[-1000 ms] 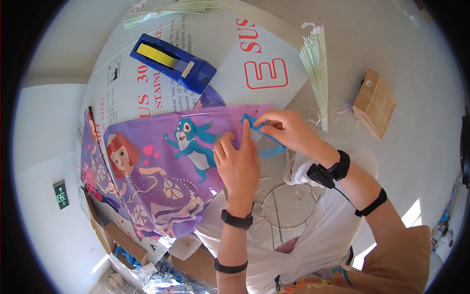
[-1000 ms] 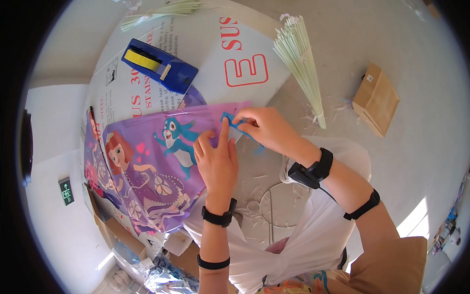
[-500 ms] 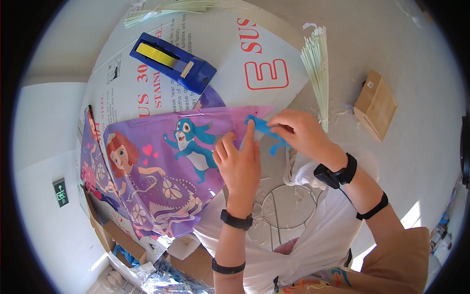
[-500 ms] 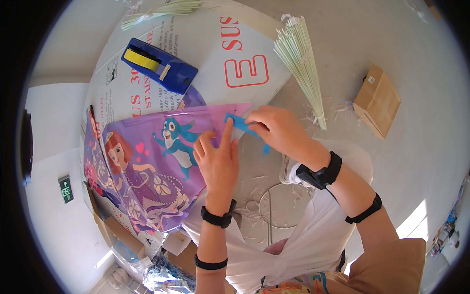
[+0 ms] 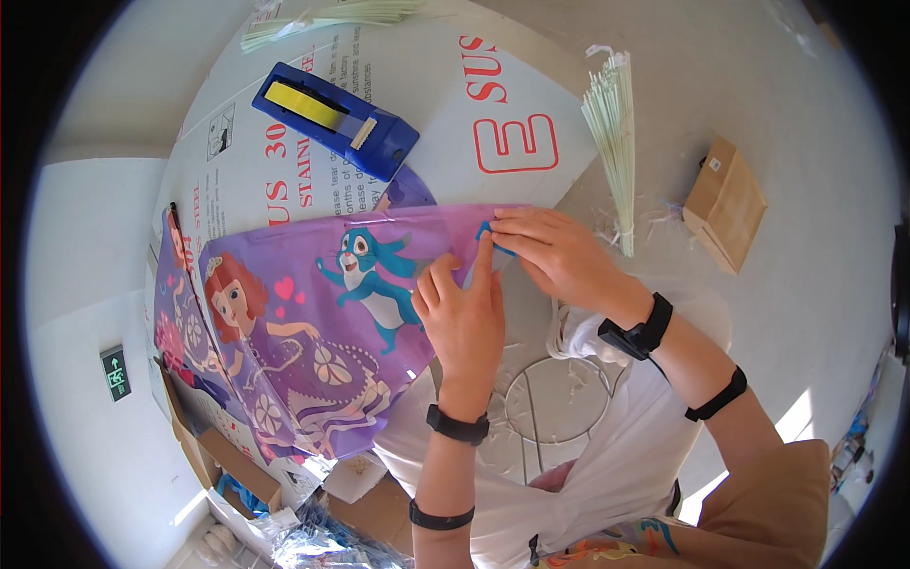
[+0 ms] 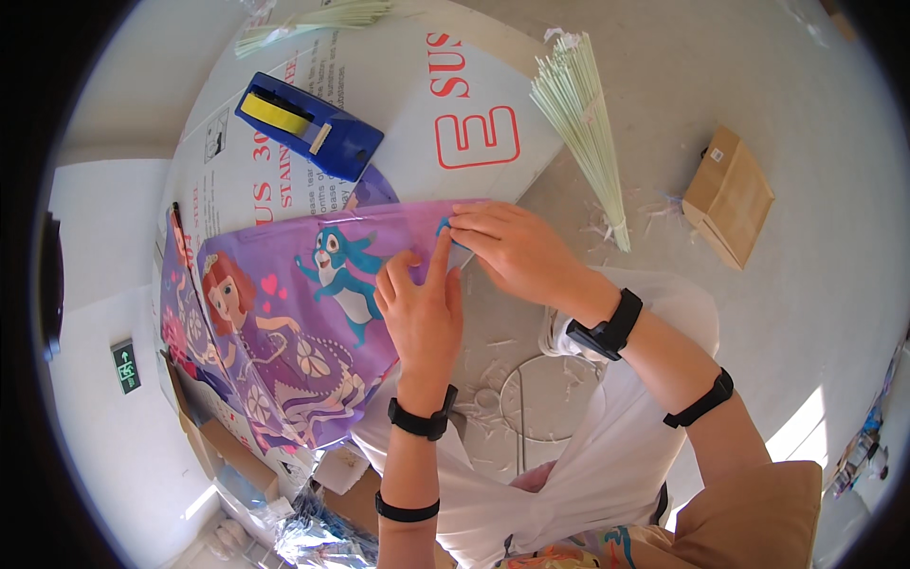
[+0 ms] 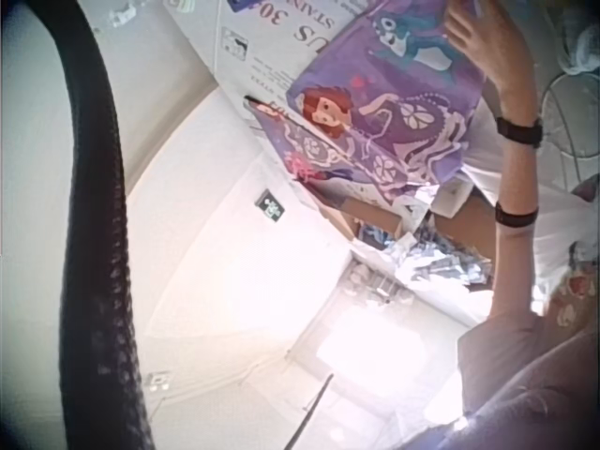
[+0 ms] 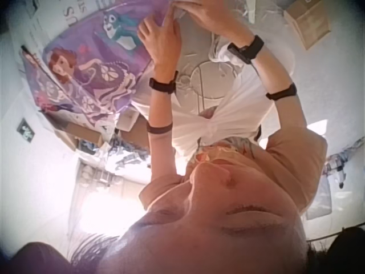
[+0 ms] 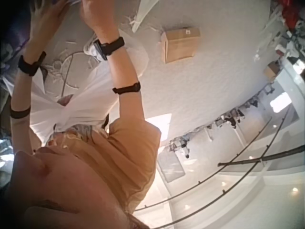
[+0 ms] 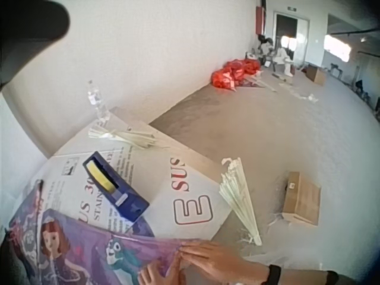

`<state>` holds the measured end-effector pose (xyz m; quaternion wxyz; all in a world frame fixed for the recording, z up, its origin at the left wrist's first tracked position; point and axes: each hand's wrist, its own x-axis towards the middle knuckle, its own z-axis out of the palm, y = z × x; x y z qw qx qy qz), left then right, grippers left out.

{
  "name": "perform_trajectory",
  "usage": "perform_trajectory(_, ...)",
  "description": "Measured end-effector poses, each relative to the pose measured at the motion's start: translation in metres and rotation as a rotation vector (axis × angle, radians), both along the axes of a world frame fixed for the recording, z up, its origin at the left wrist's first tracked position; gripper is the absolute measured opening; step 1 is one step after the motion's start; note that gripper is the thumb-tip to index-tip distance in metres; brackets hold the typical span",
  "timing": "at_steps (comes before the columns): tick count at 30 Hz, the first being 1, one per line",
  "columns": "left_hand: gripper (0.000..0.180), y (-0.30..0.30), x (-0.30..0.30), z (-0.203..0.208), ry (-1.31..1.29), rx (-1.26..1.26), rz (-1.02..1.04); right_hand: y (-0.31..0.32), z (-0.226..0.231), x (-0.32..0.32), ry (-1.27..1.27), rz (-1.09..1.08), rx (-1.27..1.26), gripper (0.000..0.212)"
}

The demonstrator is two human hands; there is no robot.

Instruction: The recorder is assembling a decorative kite by attaching support sticks and ribbons using a tape dispenser.

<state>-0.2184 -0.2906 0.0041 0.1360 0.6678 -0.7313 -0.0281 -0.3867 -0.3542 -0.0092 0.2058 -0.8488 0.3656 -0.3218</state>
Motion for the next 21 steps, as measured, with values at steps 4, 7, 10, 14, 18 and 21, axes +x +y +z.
perform_trajectory(4,0.048,-0.001,0.003,0.007,0.036,0.023,-0.011,0.001,-0.002,0.001,0.017,0.001,-0.026,0.031)
perform_trajectory(7,0.041,-0.004,0.007,0.017,0.168,0.060,0.022,0.002,-0.002,0.001,0.045,-0.009,-0.026,0.028)
perform_trajectory(10,0.033,-0.015,0.022,0.024,0.595,0.081,0.173,0.002,-0.006,0.003,0.041,-0.023,-0.072,0.026)
perform_trajectory(14,0.026,-0.061,0.041,0.050,0.847,0.056,0.421,0.002,-0.002,0.004,0.058,-0.048,-0.089,0.025)
perform_trajectory(18,0.026,-0.114,0.049,0.050,1.281,-0.129,0.600,0.006,0.002,0.005,0.056,-0.061,-0.066,0.023)
perform_trajectory(21,0.033,-0.139,0.045,0.065,1.314,-0.117,0.646,0.006,0.001,0.003,0.048,-0.052,-0.082,0.023)
